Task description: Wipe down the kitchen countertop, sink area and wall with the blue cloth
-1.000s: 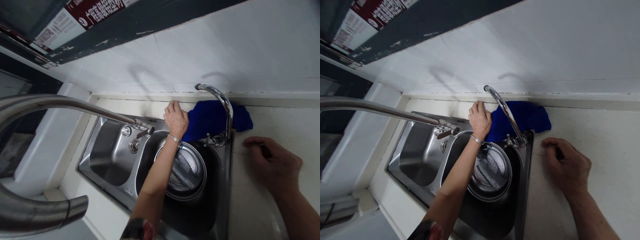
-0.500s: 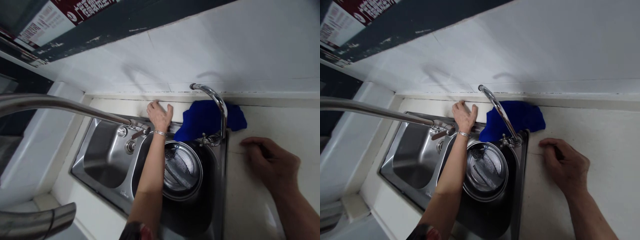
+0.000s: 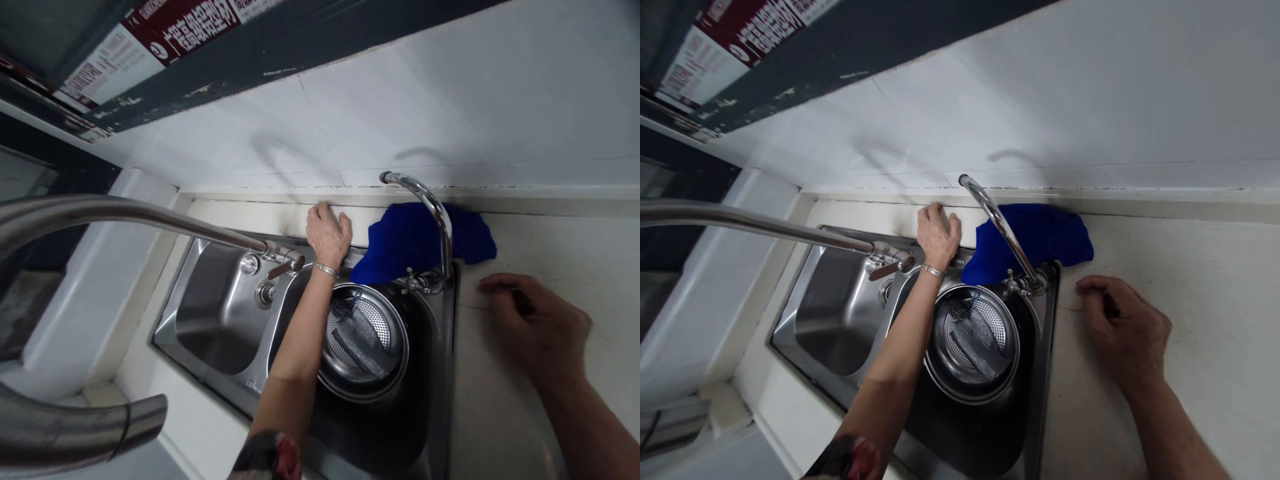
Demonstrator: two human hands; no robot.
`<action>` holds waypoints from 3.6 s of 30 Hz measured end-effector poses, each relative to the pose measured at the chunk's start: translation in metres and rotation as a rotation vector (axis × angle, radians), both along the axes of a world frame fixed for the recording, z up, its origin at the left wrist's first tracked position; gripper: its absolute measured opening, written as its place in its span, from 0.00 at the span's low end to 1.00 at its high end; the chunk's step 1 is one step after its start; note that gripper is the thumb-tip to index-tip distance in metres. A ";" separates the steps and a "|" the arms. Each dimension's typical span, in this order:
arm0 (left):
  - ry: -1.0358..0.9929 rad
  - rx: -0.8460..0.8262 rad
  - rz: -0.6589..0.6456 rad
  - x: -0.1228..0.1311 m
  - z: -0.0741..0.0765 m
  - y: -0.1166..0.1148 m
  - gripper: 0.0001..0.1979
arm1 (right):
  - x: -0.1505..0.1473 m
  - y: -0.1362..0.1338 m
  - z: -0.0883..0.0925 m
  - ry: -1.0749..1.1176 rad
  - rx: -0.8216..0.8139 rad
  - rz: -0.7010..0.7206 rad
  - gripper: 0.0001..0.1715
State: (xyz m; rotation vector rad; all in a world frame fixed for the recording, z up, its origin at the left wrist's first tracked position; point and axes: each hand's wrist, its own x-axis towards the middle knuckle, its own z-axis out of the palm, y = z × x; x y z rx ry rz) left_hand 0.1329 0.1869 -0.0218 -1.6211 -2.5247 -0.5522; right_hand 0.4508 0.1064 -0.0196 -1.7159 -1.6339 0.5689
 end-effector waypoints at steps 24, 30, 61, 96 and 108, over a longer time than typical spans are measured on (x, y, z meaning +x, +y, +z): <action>-0.031 0.043 0.152 0.000 0.007 0.006 0.33 | 0.010 -0.003 -0.008 0.153 -0.078 0.014 0.15; 0.001 -0.030 0.111 0.004 0.011 0.009 0.28 | 0.002 0.001 0.001 0.071 -0.031 0.018 0.14; -0.255 -0.056 -0.467 0.032 0.007 -0.006 0.24 | 0.005 0.003 -0.007 0.096 -0.031 0.052 0.17; -0.133 0.069 -0.719 0.071 0.008 0.005 0.24 | 0.001 0.007 -0.001 0.279 -0.002 0.086 0.14; 0.031 -0.185 0.087 -0.020 0.038 0.007 0.19 | 0.002 0.009 0.002 0.374 -0.061 0.114 0.13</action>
